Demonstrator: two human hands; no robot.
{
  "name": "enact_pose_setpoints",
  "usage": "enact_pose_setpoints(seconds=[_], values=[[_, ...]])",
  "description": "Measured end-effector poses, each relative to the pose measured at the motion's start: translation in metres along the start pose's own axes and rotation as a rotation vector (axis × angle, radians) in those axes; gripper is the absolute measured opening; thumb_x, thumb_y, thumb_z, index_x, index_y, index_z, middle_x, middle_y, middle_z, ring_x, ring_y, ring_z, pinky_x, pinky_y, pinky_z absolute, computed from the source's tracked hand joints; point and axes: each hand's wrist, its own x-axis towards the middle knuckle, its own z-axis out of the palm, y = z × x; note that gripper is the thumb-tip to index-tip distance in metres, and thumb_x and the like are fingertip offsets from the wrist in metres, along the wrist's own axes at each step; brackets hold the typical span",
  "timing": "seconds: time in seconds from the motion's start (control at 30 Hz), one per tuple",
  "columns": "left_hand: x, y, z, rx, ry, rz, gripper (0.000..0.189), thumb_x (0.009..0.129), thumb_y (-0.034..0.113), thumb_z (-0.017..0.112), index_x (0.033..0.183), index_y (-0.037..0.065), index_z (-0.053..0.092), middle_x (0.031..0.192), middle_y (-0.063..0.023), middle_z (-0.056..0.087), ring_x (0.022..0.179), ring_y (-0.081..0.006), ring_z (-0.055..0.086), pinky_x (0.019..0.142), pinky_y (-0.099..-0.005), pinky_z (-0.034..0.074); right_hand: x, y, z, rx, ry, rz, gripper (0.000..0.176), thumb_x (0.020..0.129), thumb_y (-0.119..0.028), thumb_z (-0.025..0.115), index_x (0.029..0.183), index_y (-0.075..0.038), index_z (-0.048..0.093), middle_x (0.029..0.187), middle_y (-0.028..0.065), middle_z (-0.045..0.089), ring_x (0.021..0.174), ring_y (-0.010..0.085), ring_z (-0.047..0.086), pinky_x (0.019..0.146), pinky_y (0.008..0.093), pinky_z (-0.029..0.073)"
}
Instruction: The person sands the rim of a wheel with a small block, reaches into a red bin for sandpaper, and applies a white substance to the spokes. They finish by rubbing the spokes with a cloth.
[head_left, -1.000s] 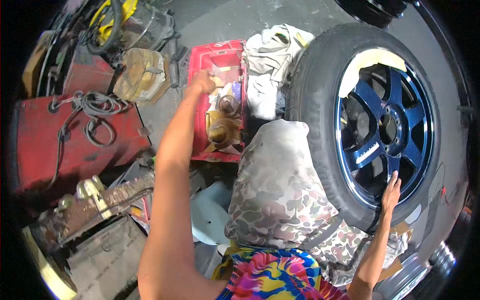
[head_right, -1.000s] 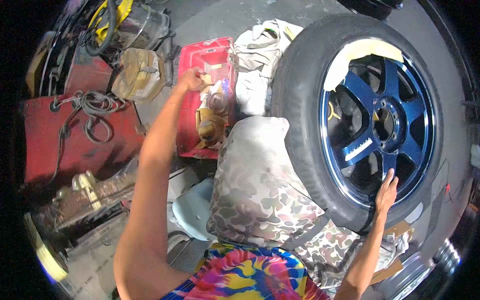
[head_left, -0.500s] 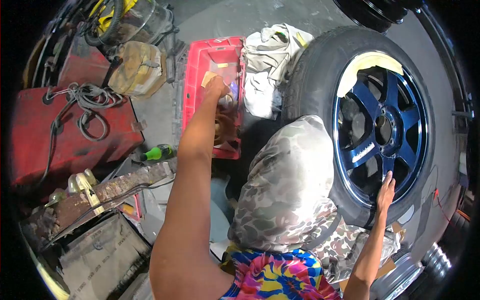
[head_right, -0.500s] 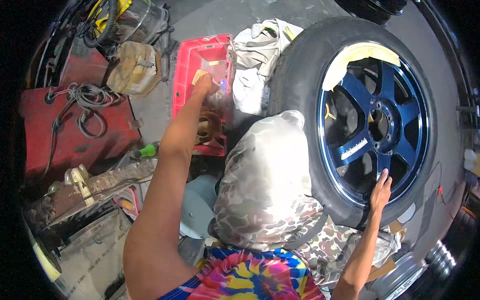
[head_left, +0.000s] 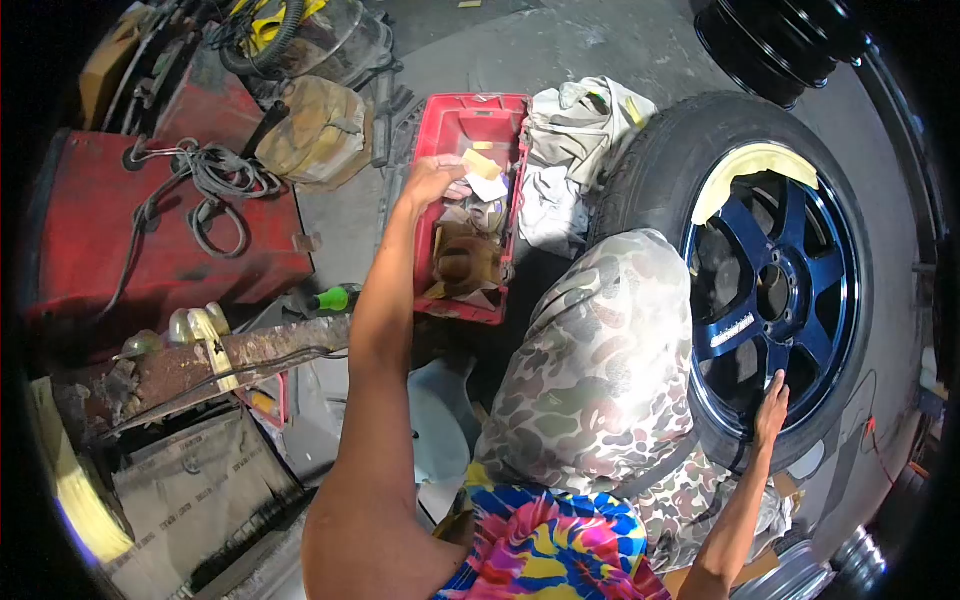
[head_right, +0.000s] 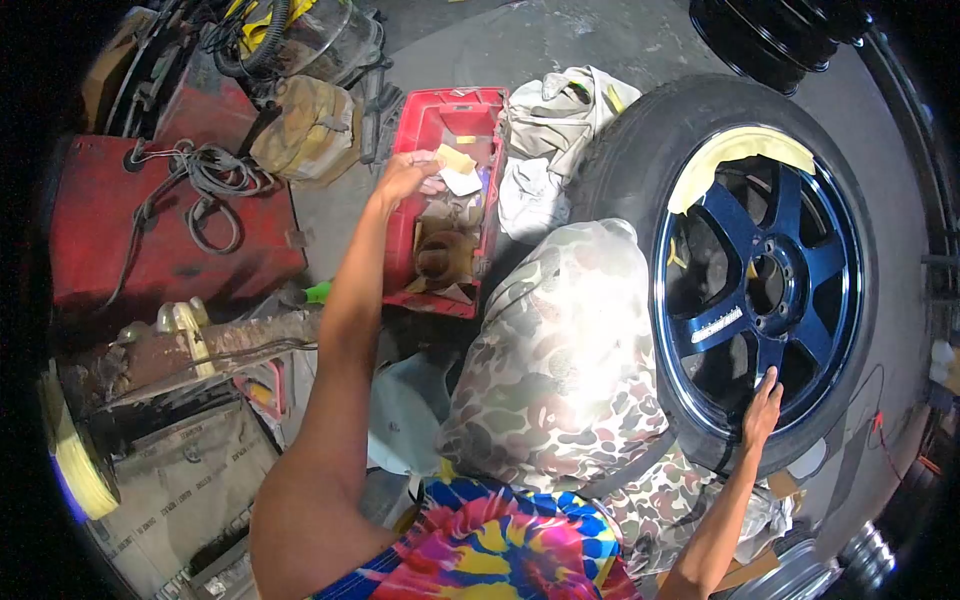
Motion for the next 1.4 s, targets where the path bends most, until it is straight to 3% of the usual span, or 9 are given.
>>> enact_pose_setpoints(seconds=[0.43, 0.57, 0.67, 0.73, 0.77, 0.9, 1.1, 1.27, 1.4], values=[[-0.055, 0.015, -0.001, 0.102, 0.133, 0.231, 0.030, 0.098, 0.010, 0.078, 0.123, -0.005, 0.075, 0.093, -0.0127, 0.080, 0.072, -0.0208, 0.079, 0.059, -0.0311, 0.063, -0.014, -0.004, -0.001, 0.032, -0.011, -0.006, 0.112, 0.099, -0.087, 0.034, 0.161, 0.006, 0.042, 0.160, 0.0319, 0.050, 0.151, 0.0473, 0.045, 0.125, 0.0495, 0.033], [-0.089, 0.057, 0.020, -0.179, 0.082, 0.266, 0.037, 0.098, 0.010, 0.078, 0.128, -0.010, 0.071, 0.115, -0.0208, 0.077, 0.099, -0.0258, 0.080, 0.086, -0.0356, 0.067, -0.014, -0.012, -0.002, 0.025, -0.057, 0.017, 0.098, 0.100, -0.085, 0.034, 0.153, -0.006, 0.056, 0.150, 0.0326, 0.059, 0.138, 0.0544, 0.055, 0.119, 0.0539, 0.040], [-0.129, 0.123, 0.055, -0.076, -0.047, 0.419, 0.032, 0.098, 0.007, 0.078, 0.124, -0.010, 0.071, 0.114, -0.0216, 0.078, 0.103, -0.0283, 0.079, 0.095, -0.0367, 0.064, -0.013, 0.020, 0.018, -0.300, 0.078, -0.413, 0.045, 0.108, -0.037, 0.053, 0.151, -0.025, 0.054, 0.144, 0.0257, 0.061, 0.120, 0.0496, 0.067, 0.100, 0.0555, 0.055], [-0.159, 0.168, 0.091, 0.049, -0.046, 0.508, 0.028, 0.098, 0.011, 0.080, 0.118, -0.009, 0.074, 0.109, -0.0184, 0.079, 0.098, -0.0224, 0.078, 0.090, -0.0335, 0.063, -0.033, -0.005, 0.006, -0.339, 0.077, -0.377, 0.045, 0.104, -0.025, 0.059, 0.148, -0.022, 0.056, 0.139, 0.0248, 0.060, 0.111, 0.0501, 0.070, 0.096, 0.0563, 0.057], [-0.184, 0.197, 0.121, 0.077, -0.072, 0.545, 0.024, 0.099, 0.008, 0.077, 0.116, -0.009, 0.074, 0.106, -0.0178, 0.079, 0.090, -0.0197, 0.078, 0.085, -0.0330, 0.063, -0.043, -0.037, -0.003, -0.042, 0.070, 0.041, 0.041, 0.102, -0.029, 0.064, 0.139, -0.010, 0.063, 0.133, 0.0252, 0.062, 0.111, 0.0509, 0.069, 0.096, 0.0590, 0.055], [-0.242, 0.234, 0.232, 0.071, -0.459, 0.666, 0.019, 0.104, 0.002, 0.069, 0.118, -0.010, 0.073, 0.102, -0.0196, 0.080, 0.086, -0.0215, 0.079, 0.085, -0.0345, 0.065, -0.091, -0.060, -0.012, 0.233, 0.628, -0.447, 0.040, 0.096, -0.025, 0.077, 0.128, -0.003, 0.068, 0.116, 0.0207, 0.066, 0.102, 0.0434, 0.067, 0.090, 0.0552, 0.054], [-0.294, 0.184, 0.366, 0.022, -1.128, 0.128, 0.028, 0.107, 0.006, 0.065, 0.128, -0.013, 0.070, 0.112, -0.0205, 0.078, 0.102, -0.0272, 0.079, 0.093, -0.0374, 0.067, -0.199, -0.072, -0.042, 1.478, -0.225, -0.252, 0.043, 0.095, -0.004, 0.078, 0.135, 0.001, 0.064, 0.114, 0.0079, 0.065, 0.102, 0.0141, 0.064, 0.093, 0.0296, 0.052], [-0.301, 0.140, 0.407, 0.095, -1.277, 0.003, 0.026, 0.108, 0.006, 0.065, 0.129, -0.008, 0.072, 0.115, -0.0151, 0.078, 0.104, -0.0215, 0.077, 0.092, -0.0343, 0.066, -0.193, -0.037, -0.027, 1.359, -0.119, -0.211, 0.021, 0.104, -0.009, 0.073, 0.109, -0.004, 0.053, 0.120, 0.0114, 0.069, 0.103, 0.0127, 0.064, 0.090, 0.0299, 0.054], [-0.282, 0.131, 0.431, 0.692, -0.997, 0.833, 0.041, 0.105, 0.024, 0.069, 0.139, 0.002, 0.068, 0.109, -0.0191, 0.073, 0.094, -0.0307, 0.075, 0.081, -0.0433, 0.060, -0.177, -0.026, -0.043, 1.435, -0.053, -0.167, 0.017, 0.114, -0.015, 0.055, 0.105, -0.005, 0.046, 0.123, 0.0183, 0.072, 0.097, 0.0186, 0.071, 0.085, 0.0332, 0.059]])
